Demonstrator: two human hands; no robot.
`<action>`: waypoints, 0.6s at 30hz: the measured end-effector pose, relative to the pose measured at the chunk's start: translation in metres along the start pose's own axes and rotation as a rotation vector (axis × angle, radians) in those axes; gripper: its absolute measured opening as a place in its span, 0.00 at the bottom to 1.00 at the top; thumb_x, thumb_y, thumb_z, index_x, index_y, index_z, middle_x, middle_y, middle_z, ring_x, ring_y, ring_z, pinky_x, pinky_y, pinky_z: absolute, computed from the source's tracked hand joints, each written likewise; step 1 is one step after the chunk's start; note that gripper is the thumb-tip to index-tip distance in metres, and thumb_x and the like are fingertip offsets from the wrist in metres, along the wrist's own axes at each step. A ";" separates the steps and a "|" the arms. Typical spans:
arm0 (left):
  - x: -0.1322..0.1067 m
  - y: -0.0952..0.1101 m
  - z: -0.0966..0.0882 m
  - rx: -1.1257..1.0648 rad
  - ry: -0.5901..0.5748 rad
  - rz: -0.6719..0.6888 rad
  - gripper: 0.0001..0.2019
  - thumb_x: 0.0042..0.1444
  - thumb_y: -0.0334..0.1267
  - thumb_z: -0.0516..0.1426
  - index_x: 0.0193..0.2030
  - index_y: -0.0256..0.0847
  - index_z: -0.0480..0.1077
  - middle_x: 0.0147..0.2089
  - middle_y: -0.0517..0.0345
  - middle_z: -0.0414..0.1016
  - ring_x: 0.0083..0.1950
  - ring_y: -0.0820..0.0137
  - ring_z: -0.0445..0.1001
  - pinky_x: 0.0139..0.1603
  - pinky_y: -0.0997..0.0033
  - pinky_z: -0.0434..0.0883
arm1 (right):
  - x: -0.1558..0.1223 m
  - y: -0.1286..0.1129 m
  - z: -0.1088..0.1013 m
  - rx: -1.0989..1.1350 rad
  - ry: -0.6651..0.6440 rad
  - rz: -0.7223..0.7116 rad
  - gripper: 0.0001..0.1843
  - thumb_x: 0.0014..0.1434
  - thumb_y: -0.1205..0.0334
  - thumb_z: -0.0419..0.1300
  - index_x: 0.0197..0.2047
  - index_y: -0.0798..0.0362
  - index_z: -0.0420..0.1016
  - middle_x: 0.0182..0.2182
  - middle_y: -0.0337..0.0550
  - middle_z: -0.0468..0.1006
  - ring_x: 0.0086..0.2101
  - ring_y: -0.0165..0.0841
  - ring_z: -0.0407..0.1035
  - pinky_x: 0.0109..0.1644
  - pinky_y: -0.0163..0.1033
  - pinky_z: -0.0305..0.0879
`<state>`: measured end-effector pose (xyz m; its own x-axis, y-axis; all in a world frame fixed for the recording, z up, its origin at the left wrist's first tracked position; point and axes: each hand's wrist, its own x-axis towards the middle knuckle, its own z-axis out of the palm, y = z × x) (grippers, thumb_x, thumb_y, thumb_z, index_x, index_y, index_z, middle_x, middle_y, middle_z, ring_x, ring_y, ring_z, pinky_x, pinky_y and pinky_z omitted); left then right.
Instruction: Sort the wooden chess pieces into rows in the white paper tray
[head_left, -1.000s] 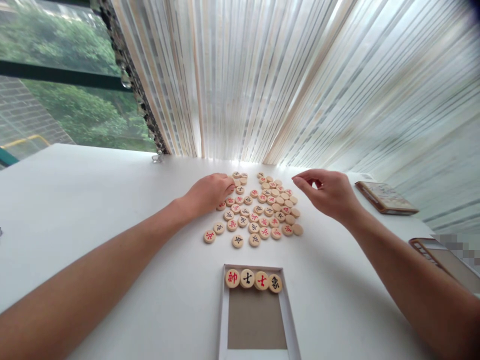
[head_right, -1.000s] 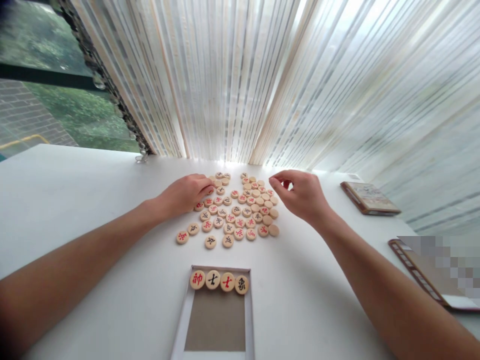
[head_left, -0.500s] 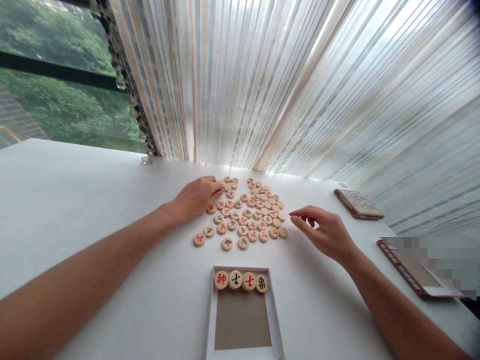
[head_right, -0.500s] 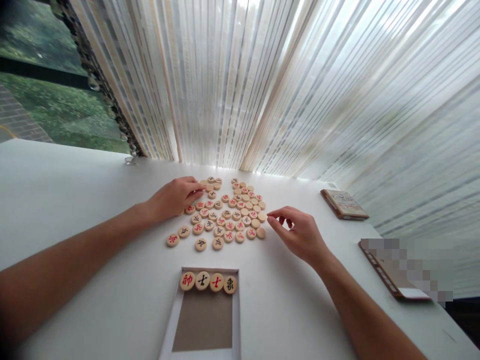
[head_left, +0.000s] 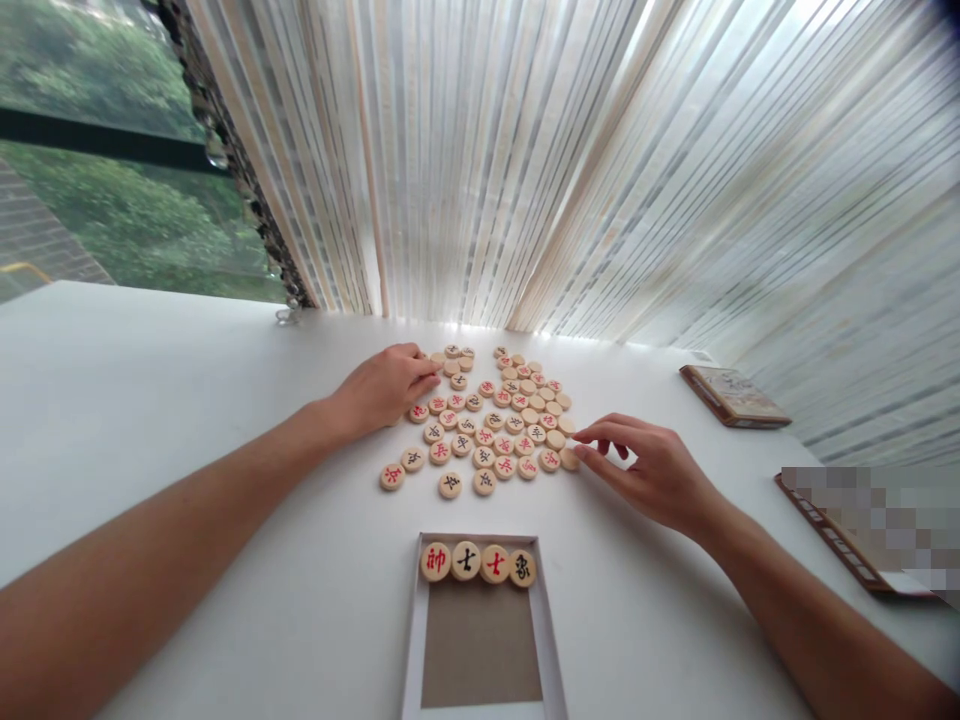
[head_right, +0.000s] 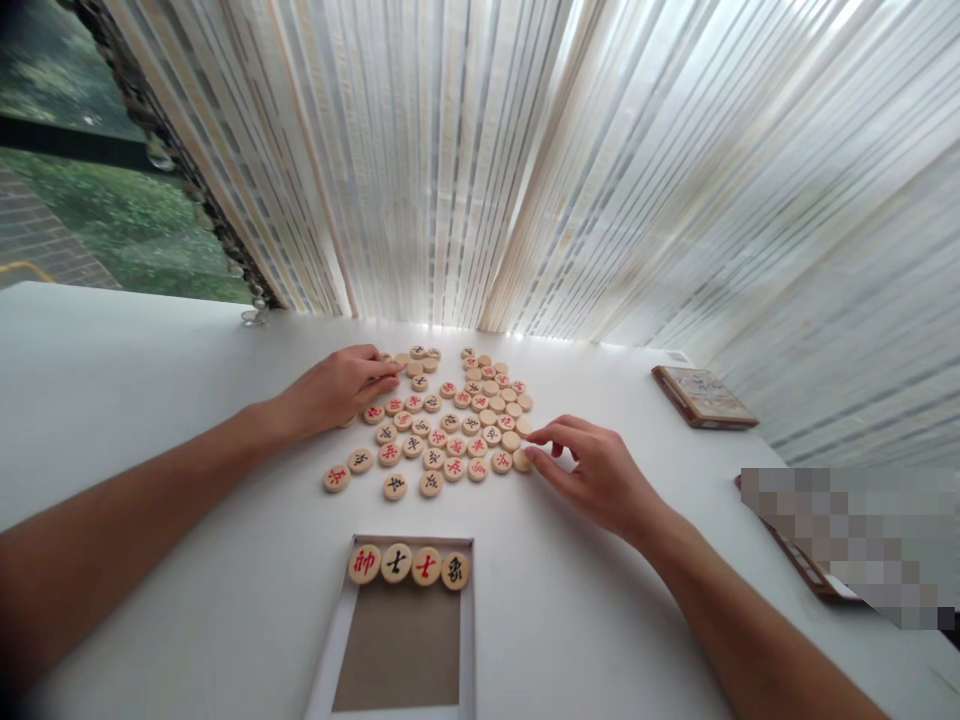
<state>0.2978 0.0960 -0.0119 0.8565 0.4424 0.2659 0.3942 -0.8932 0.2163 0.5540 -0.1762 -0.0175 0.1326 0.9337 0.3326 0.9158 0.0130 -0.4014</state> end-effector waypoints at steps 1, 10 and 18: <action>0.000 0.000 0.000 0.001 -0.004 -0.001 0.19 0.72 0.42 0.52 0.57 0.41 0.82 0.46 0.49 0.77 0.43 0.63 0.78 0.45 0.66 0.73 | 0.000 0.000 0.000 -0.001 -0.001 0.000 0.12 0.70 0.55 0.62 0.45 0.50 0.85 0.38 0.48 0.84 0.31 0.36 0.75 0.30 0.39 0.71; 0.000 0.001 -0.002 0.004 -0.020 0.003 0.18 0.72 0.42 0.52 0.55 0.40 0.82 0.44 0.49 0.77 0.44 0.61 0.77 0.45 0.65 0.71 | 0.000 0.000 0.000 0.005 -0.033 -0.017 0.10 0.68 0.54 0.65 0.45 0.50 0.83 0.37 0.47 0.84 0.33 0.37 0.77 0.30 0.39 0.70; -0.001 -0.001 0.000 -0.025 0.024 -0.009 0.18 0.71 0.43 0.53 0.54 0.38 0.81 0.46 0.48 0.79 0.46 0.60 0.79 0.47 0.63 0.72 | 0.000 0.000 0.000 -0.048 -0.115 0.034 0.13 0.62 0.53 0.69 0.46 0.51 0.77 0.38 0.43 0.80 0.33 0.35 0.72 0.37 0.41 0.70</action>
<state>0.2968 0.0969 -0.0123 0.8448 0.4520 0.2863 0.3926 -0.8872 0.2423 0.5540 -0.1765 -0.0181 0.1216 0.9683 0.2181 0.9289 -0.0336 -0.3689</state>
